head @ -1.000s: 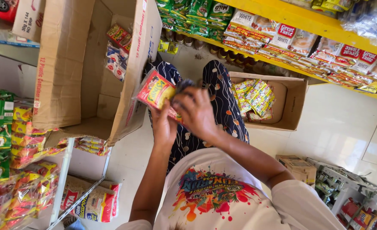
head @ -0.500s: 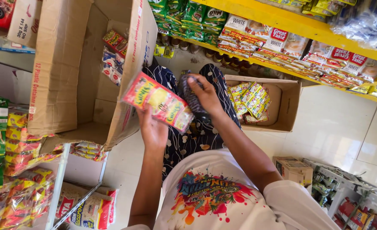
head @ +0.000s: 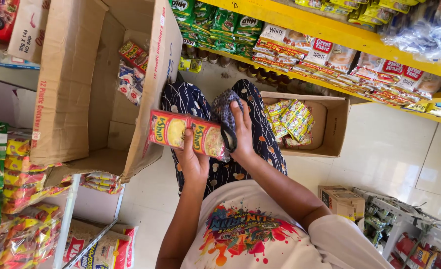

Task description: Restocking and organizing snack packets and seasoning products on grocery store shelves from a cardboard box.

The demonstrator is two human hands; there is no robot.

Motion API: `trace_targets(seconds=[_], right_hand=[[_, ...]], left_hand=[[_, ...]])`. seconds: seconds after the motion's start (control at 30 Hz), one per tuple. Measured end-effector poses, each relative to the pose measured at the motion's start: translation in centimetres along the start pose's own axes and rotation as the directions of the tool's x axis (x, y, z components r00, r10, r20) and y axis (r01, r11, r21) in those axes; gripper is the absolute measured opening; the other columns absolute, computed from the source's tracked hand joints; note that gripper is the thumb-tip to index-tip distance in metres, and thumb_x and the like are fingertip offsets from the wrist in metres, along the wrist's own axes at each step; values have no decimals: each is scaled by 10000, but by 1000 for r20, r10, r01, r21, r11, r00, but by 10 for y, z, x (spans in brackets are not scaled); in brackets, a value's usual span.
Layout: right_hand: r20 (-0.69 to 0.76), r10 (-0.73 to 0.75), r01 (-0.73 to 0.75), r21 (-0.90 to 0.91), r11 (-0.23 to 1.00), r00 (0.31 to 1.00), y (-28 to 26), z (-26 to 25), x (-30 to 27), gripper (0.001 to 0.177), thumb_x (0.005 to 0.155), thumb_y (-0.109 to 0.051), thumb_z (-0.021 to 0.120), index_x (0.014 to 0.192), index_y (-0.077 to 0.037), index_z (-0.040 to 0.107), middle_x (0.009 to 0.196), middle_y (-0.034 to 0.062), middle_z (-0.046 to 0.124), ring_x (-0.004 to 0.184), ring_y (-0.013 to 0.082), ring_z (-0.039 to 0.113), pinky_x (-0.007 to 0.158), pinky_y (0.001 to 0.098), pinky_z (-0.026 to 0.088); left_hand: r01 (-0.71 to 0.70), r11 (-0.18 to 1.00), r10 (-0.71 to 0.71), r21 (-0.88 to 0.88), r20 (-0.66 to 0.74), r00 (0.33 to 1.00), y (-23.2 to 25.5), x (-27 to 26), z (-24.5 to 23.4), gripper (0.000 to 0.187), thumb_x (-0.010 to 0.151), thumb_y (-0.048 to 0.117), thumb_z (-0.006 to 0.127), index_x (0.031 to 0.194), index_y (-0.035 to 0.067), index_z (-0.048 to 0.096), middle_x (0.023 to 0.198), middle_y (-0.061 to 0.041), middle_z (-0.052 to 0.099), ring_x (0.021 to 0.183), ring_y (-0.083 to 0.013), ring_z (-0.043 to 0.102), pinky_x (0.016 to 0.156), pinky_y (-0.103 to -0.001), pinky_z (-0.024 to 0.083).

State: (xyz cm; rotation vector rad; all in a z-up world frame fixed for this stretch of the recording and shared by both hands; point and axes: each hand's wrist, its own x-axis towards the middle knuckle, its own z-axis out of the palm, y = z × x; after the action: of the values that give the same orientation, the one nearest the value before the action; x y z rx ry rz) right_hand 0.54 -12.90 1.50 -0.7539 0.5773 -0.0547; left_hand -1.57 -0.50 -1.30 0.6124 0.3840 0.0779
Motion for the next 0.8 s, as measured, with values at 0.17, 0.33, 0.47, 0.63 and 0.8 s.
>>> trace_targets(seconds=[0.17, 0.33, 0.47, 0.63, 0.8], right_hand=[[67, -135, 142, -117, 983, 989, 33, -5, -20, 363, 1108, -345, 524, 1365, -89, 513, 1135, 34, 632, 972, 105, 613, 846, 284, 536], [58, -52, 49, 46, 998, 997, 51, -13, -45, 317, 1108, -310, 479, 1369, -132, 482, 1134, -11, 618, 974, 64, 599, 831, 253, 534], [87, 70, -72, 19, 997, 994, 60, -31, -59, 306, 1094, -329, 500, 1341, -149, 496, 1058, -15, 625, 872, 78, 584, 700, 265, 497], [165, 202, -232, 186, 955, 965, 49, -34, -40, 508, 1031, -517, 477, 1328, -112, 552, 1105, 12, 676, 961, 145, 662, 852, 309, 541], [250, 246, -315, 291, 903, 936, 4, -32, 9, 544, 993, -480, 609, 1307, -37, 577, 1226, 122, 683, 1132, 267, 667, 1079, 444, 507]], left_hand=[[-109, 994, 108, -16, -58, 992, 7, 20, -7, 430, 1005, 80, 714, 1382, 75, 505, 1290, -91, 631, 1153, -216, 644, 1006, -422, 563], [-204, 978, 209, 47, -157, 965, 24, 23, 15, 415, 984, 112, 712, 1332, 103, 488, 1280, -100, 644, 1141, -215, 666, 980, -434, 570], [-230, 973, 228, 10, -182, 956, 27, 32, 12, 438, 971, 143, 710, 1346, 77, 494, 1268, -119, 643, 1111, -224, 678, 973, -438, 592], [-273, 961, 276, 52, -54, 960, 5, 14, 9, 397, 1045, 140, 709, 1360, 21, 500, 1274, -120, 619, 1105, -224, 667, 971, -421, 583], [-168, 984, 165, 60, 41, 985, -8, -4, 3, 441, 985, 100, 741, 1347, 62, 493, 1306, -101, 617, 1162, -180, 637, 1008, -371, 540]])
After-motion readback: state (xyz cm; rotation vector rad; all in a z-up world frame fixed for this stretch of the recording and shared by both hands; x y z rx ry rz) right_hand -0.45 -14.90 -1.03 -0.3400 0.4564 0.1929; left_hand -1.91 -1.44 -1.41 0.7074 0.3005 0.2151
